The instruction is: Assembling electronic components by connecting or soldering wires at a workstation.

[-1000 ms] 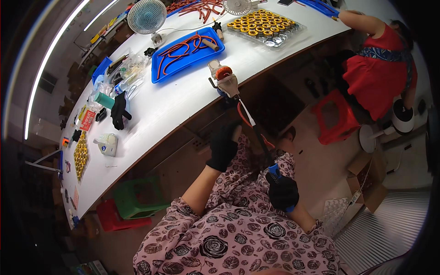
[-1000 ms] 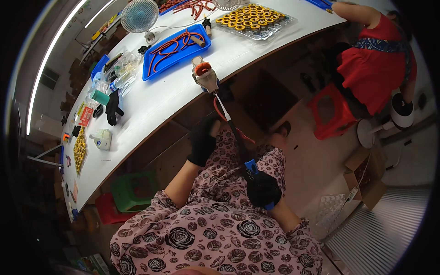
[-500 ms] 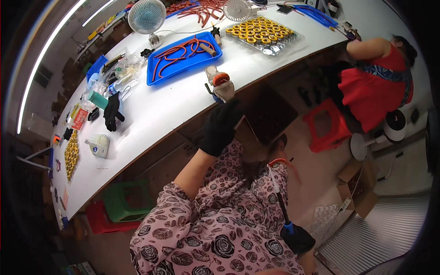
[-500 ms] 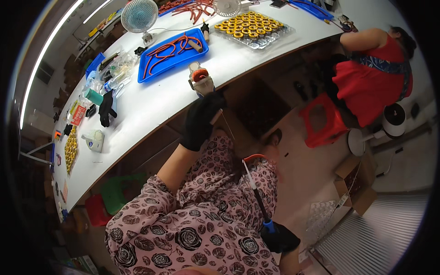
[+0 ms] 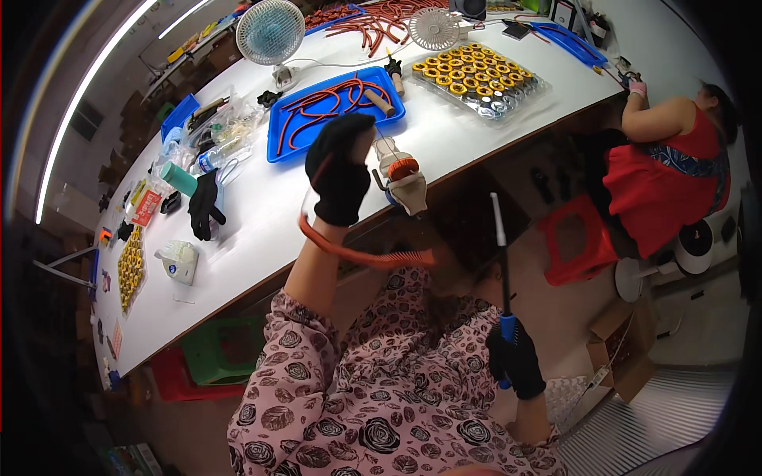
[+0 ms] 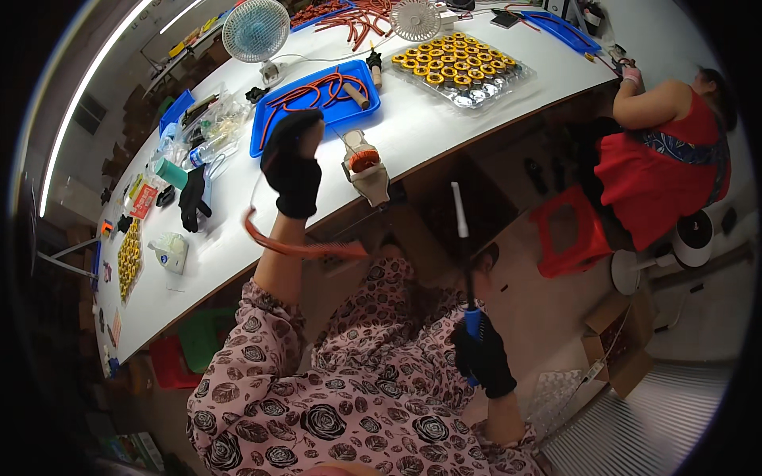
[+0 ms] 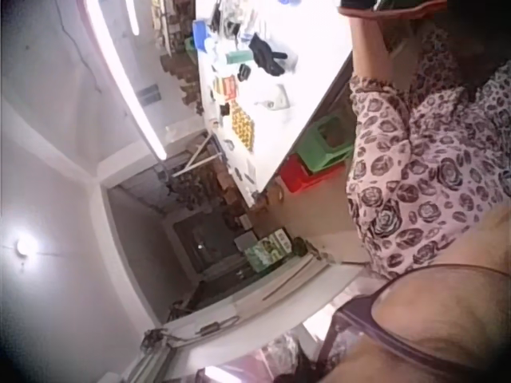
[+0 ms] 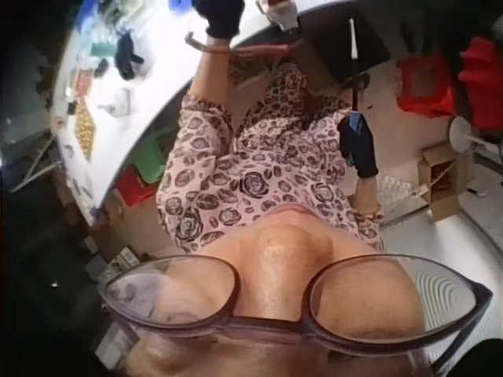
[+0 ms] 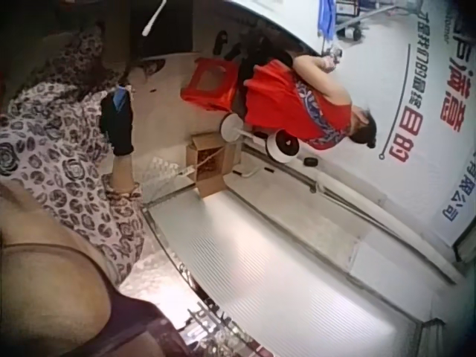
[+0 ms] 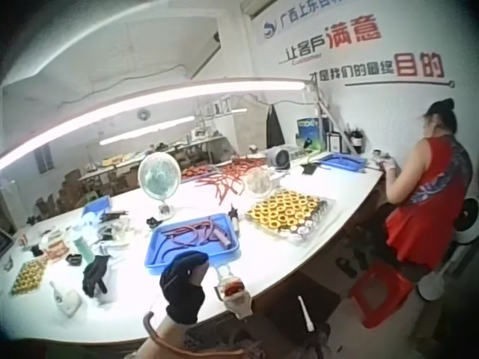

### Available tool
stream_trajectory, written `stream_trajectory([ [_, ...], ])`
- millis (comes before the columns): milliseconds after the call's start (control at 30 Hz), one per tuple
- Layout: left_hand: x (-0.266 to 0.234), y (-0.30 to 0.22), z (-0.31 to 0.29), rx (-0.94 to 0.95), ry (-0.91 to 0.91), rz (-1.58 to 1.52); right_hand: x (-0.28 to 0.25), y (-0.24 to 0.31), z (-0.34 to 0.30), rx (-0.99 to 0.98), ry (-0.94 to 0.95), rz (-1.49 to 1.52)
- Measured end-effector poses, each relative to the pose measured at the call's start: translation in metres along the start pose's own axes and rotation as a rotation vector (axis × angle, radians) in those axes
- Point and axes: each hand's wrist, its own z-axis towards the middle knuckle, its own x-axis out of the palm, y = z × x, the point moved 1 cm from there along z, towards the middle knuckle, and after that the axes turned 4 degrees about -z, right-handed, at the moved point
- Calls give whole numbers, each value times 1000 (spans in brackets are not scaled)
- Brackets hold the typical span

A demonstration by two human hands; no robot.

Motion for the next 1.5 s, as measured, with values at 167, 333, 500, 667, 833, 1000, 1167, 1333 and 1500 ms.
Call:
stream_trajectory([
  [167, 26, 69, -9, -574, -121, -396, 27, 30, 32, 43, 311, -282],
  [333, 44, 88, -37, -818, -114, -391, 64, 45, 58, 23, 381, -193],
  [500, 48, 89, -42, -818, -85, -294, 84, 54, 69, -23, 372, -94],
  [667, 37, 86, -38, -870, 83, -280, 66, 41, 47, 26, 463, -24],
  [833, 4, 49, -47, -623, 73, -309, 45, 23, 16, 76, 482, 15],
  [1000, -5, -55, -70, 196, 476, 484, -9, -3, -62, 270, 458, 17],
  [1167, 5, -43, -71, 398, 722, 253, -54, -34, -93, 549, 446, 185],
  [1333, 5, -40, -10, 354, 482, 370, -7, -19, -50, -32, -248, -251],
  [1500, 21, 33, 10, 35, 181, 145, 20, -16, 20, -379, -233, -468],
])
